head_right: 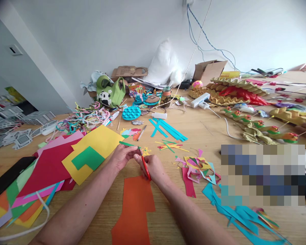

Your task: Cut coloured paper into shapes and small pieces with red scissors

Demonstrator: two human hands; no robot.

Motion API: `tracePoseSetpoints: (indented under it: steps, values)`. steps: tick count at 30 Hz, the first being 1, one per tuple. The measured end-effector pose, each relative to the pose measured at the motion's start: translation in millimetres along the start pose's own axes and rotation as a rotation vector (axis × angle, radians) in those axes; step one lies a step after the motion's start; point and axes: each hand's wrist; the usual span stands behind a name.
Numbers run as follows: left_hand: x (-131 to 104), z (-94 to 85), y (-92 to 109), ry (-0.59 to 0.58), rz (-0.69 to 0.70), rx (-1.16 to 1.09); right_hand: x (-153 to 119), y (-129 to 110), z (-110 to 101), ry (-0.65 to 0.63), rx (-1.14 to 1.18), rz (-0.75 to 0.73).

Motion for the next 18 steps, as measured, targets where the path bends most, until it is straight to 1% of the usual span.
tracePoseSetpoints:
  steps: [14,18]
  values:
    - [-1.0,2.0,2.3,-0.005,0.004,-0.029,-1.0,-1.1,-0.3,0.009,-0.010,-0.013]
    - [0.2,-0.2,3.9,0.014,0.008,-0.085,-1.0,-0.9,-0.6,0.030,-0.029,0.002]
Point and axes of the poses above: each hand's wrist, its own x-axis towards the middle knuckle, its own z-axis out of the palm, y = z × x, and after that the axes turned 13 degrees about x, right-handed
